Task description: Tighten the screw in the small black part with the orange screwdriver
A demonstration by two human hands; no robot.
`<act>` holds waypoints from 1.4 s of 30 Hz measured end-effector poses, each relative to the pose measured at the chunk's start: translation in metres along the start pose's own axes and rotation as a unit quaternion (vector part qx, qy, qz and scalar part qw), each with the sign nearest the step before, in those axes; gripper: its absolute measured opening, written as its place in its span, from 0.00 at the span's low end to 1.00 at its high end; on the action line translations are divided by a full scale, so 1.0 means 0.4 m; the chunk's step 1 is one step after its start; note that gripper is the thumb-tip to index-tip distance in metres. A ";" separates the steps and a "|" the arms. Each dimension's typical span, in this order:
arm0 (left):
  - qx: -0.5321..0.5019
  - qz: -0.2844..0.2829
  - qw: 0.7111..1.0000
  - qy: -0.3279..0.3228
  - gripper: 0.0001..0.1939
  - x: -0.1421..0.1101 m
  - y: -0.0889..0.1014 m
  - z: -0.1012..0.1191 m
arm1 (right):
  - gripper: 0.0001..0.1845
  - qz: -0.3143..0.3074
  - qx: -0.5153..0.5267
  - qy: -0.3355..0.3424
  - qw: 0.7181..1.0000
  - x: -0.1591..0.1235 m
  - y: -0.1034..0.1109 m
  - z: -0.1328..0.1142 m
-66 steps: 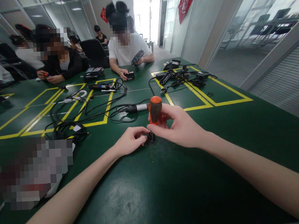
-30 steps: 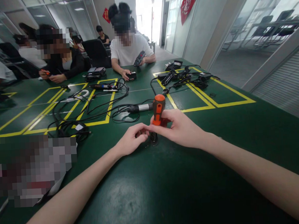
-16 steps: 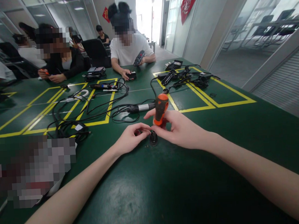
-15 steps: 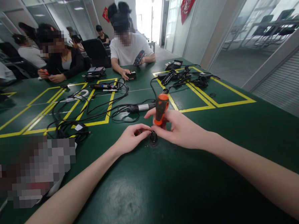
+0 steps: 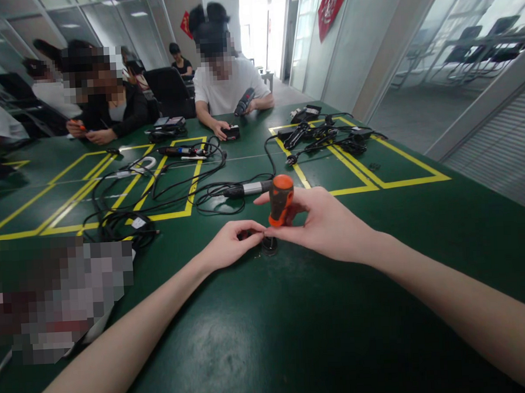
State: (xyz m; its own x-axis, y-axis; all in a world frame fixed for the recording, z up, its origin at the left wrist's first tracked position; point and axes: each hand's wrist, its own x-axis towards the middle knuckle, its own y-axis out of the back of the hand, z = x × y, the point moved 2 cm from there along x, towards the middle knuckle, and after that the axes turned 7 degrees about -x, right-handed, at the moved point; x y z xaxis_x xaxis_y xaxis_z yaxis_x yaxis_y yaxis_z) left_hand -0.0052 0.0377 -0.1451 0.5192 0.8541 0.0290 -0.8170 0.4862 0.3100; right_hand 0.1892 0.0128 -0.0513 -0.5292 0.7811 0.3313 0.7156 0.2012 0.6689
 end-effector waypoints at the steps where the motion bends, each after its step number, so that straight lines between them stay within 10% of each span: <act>1: 0.000 0.000 1.000 -0.001 0.14 0.000 0.000 0.000 | 0.10 0.003 0.012 -0.003 1.000 0.000 0.000 0.001; 20: -0.003 -0.014 1.000 -0.003 0.15 -0.004 0.000 0.006 | 0.28 -0.036 0.138 -0.045 0.989 -0.003 -0.001 0.003; 42: -0.007 0.015 1.000 0.002 0.11 -0.003 -0.004 0.009 | 0.14 -0.032 0.173 -0.095 0.980 0.000 -0.023 0.000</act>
State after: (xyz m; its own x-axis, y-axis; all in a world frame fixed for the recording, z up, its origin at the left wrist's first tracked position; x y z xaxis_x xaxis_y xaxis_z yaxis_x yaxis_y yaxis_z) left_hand -0.0038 0.0353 -0.1423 0.4943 0.8686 0.0344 -0.8352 0.4635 0.2961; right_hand 0.1826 0.0109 -0.0575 -0.5074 0.8494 0.1451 0.8128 0.4158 0.4081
